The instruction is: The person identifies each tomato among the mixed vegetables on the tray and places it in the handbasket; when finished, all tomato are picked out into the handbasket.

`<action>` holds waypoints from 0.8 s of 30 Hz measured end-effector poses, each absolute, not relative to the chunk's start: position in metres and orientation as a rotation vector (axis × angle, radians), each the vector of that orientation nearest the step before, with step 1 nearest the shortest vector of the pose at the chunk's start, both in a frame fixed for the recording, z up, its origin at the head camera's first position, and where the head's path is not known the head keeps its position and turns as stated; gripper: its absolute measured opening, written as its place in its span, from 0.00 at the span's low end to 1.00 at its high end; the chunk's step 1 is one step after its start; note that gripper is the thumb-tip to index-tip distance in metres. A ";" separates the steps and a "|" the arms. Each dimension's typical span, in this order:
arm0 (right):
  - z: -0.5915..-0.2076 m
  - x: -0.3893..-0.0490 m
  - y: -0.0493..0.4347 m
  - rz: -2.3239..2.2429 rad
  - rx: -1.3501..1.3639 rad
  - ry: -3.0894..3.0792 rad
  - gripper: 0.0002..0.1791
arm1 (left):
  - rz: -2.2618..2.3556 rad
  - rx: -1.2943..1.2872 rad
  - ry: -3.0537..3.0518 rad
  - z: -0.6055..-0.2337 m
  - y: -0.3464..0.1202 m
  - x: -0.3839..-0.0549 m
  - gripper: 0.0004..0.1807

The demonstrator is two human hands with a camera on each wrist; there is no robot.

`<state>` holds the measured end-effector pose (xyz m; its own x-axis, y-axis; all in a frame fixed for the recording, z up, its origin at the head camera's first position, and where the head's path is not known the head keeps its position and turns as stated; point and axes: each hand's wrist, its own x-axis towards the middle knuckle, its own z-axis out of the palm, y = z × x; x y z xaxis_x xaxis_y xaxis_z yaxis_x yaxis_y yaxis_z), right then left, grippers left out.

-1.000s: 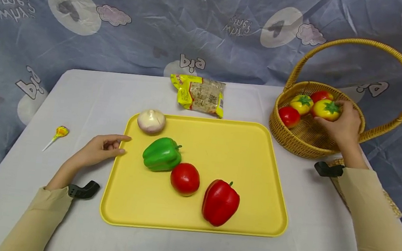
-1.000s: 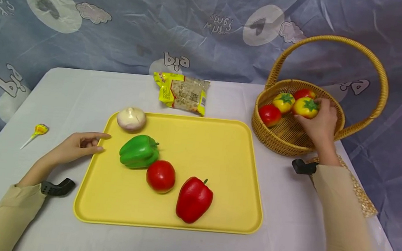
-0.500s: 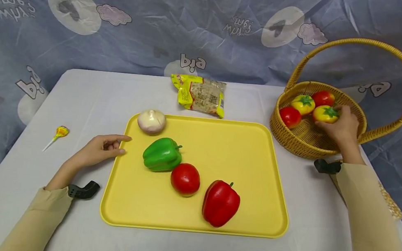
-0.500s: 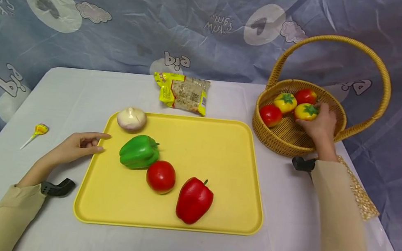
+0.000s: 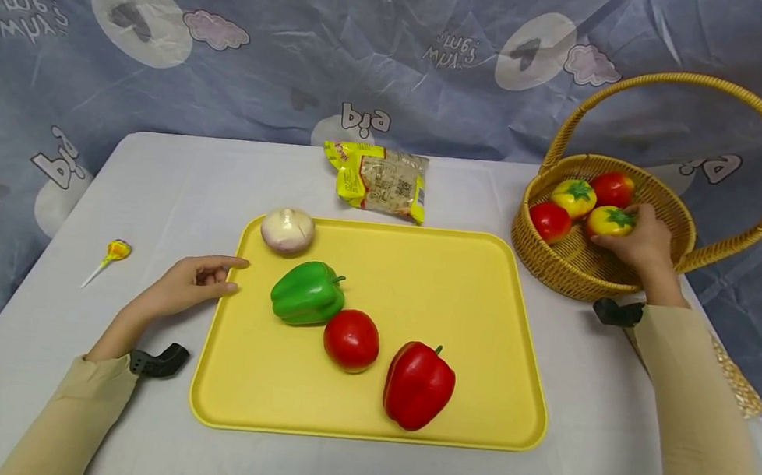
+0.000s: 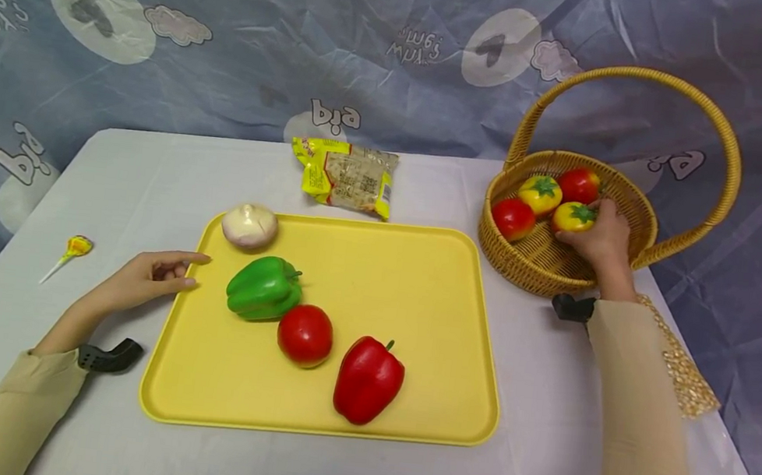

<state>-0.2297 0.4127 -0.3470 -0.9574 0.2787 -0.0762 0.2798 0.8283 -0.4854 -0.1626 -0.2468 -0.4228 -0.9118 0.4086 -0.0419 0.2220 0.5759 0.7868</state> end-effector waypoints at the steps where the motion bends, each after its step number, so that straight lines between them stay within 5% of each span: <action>1: -0.347 -0.230 0.412 -0.805 0.460 2.997 0.45 | 1.247 0.528 2.591 -0.423 -0.247 -0.162 0.21; 15: -0.339 -0.224 0.416 -0.819 0.388 2.957 0.53 | 1.266 0.558 2.582 -0.423 -0.246 -0.162 0.21; 24: -0.325 -0.212 0.408 -0.781 0.304 3.031 0.48 | 1.267 0.533 2.577 -0.423 -0.246 -0.163 0.21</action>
